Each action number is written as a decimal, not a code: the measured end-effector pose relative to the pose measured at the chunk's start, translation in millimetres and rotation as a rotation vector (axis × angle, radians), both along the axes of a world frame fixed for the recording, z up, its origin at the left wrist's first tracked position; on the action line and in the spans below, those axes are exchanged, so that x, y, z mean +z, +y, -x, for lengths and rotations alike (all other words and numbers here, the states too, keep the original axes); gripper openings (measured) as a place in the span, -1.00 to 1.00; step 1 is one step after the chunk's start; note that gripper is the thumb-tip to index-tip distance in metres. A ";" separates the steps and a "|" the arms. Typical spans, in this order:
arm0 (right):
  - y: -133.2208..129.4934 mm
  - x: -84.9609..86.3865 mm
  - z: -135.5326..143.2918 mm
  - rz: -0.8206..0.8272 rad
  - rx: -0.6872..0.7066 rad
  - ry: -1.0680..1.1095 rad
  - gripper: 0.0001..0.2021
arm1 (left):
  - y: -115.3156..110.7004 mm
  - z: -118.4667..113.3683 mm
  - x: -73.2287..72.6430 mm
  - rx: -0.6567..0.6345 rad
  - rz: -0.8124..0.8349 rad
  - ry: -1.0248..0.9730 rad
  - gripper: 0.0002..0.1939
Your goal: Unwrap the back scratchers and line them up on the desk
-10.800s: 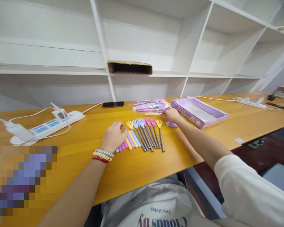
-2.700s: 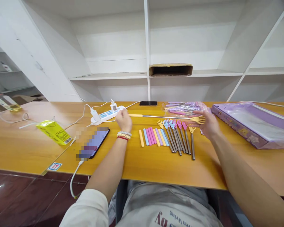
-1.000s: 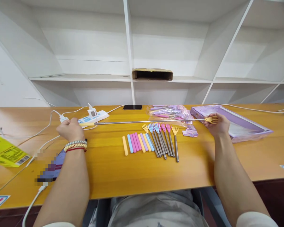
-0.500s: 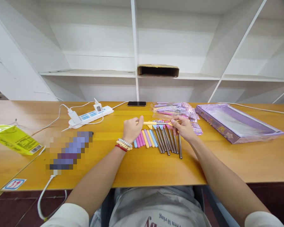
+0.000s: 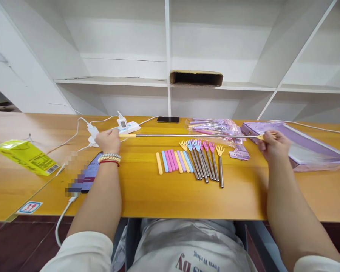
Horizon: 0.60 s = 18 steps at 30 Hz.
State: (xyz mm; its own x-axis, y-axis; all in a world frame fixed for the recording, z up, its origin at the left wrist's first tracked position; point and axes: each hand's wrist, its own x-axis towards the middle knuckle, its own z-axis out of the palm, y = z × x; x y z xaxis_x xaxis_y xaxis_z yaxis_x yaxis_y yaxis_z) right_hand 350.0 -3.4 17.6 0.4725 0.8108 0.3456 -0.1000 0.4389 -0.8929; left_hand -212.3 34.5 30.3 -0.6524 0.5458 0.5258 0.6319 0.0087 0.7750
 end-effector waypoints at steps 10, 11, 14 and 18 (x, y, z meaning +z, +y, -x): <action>0.8 0.8 -14.7 -0.015 -0.348 0.234 -0.83 | 6.2 7.2 -8.4 0.102 -0.014 -0.019 -0.71; 1.6 0.0 -14.6 -0.001 -0.351 0.231 -0.84 | 5.5 3.1 -9.1 0.097 -0.014 -0.015 -0.70; 6.6 -5.8 -7.1 0.098 -0.272 0.118 -0.88 | 3.0 -13.3 -10.9 0.052 0.008 0.024 -0.66; 14.8 -18.5 37.0 0.300 0.043 -0.222 -0.61 | -3.7 -55.8 -9.8 -0.133 0.069 0.153 -0.60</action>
State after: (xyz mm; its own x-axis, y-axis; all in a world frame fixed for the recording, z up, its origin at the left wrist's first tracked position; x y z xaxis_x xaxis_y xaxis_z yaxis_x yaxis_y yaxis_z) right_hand 312.9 11.3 -0.9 0.3764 0.9088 0.1801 0.0980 0.1543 -0.9832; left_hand -156.5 30.8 20.5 -0.4876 0.6601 0.5715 0.7410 -0.0333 0.6707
